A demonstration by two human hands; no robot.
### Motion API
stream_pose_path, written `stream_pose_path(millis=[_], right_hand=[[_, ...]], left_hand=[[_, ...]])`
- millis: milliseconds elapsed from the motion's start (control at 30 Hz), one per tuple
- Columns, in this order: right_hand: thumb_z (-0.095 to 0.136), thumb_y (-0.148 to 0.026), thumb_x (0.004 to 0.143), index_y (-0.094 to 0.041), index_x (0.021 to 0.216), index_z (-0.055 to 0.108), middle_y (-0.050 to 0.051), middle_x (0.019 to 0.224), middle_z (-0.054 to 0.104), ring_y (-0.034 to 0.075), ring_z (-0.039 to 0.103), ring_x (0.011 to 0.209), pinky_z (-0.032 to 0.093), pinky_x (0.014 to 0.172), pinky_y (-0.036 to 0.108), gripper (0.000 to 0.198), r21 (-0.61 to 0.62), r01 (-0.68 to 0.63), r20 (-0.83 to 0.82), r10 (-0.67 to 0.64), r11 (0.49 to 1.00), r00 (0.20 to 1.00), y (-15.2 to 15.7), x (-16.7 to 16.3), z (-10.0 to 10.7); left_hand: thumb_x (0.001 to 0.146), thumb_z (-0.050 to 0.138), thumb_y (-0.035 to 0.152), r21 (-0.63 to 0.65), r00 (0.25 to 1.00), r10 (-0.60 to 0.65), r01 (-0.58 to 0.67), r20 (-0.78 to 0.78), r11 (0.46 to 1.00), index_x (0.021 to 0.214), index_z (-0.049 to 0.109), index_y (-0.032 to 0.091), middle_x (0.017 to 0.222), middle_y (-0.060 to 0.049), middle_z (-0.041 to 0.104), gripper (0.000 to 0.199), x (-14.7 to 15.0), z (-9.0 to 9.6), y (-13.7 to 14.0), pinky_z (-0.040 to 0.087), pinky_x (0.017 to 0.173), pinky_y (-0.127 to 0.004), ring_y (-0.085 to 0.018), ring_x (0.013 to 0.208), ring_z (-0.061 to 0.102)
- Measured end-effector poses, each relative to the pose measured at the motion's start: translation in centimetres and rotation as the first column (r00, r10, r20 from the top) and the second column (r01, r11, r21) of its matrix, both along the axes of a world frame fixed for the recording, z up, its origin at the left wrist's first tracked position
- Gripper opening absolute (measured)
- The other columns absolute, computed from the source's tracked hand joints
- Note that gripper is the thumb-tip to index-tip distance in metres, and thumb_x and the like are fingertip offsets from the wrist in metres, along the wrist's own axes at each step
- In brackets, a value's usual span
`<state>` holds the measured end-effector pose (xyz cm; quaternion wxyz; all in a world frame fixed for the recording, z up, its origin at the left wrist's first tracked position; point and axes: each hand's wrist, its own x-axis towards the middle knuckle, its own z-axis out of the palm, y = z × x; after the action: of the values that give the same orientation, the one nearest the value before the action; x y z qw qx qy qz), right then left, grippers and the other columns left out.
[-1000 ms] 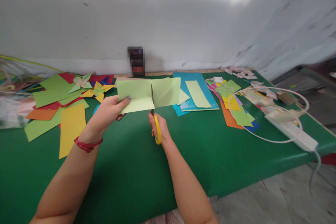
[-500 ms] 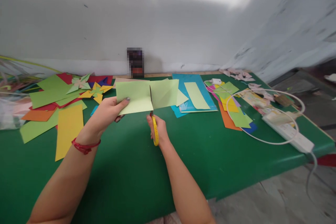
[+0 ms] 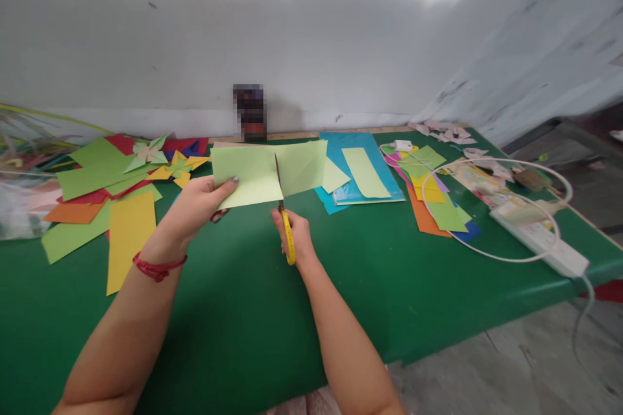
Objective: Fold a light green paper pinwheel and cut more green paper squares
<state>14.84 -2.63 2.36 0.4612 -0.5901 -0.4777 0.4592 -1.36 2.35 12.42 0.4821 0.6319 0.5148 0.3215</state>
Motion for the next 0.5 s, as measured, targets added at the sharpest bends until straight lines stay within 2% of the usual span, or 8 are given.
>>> stream_pose_path(millis=[500], right_hand=[[0.05, -0.058, 0.075, -0.021, 0.055, 0.034, -0.009, 0.037, 0.033, 0.006, 0.033, 0.025, 0.026, 0.025, 0.018, 0.045, 0.013, 0.04, 0.03, -0.04, 0.999, 0.999, 0.16, 0.2, -0.29]], left_hand=[[0.08, 0.048, 0.038, 0.012, 1.0, 0.022, -0.022, 0.021, 1.0, 0.056, 0.039, 0.018, 0.043, 0.004, 0.042, 0.032, -0.01, 0.08, -0.05, 0.027, 0.034, -0.018, -0.006, 0.035, 0.035]])
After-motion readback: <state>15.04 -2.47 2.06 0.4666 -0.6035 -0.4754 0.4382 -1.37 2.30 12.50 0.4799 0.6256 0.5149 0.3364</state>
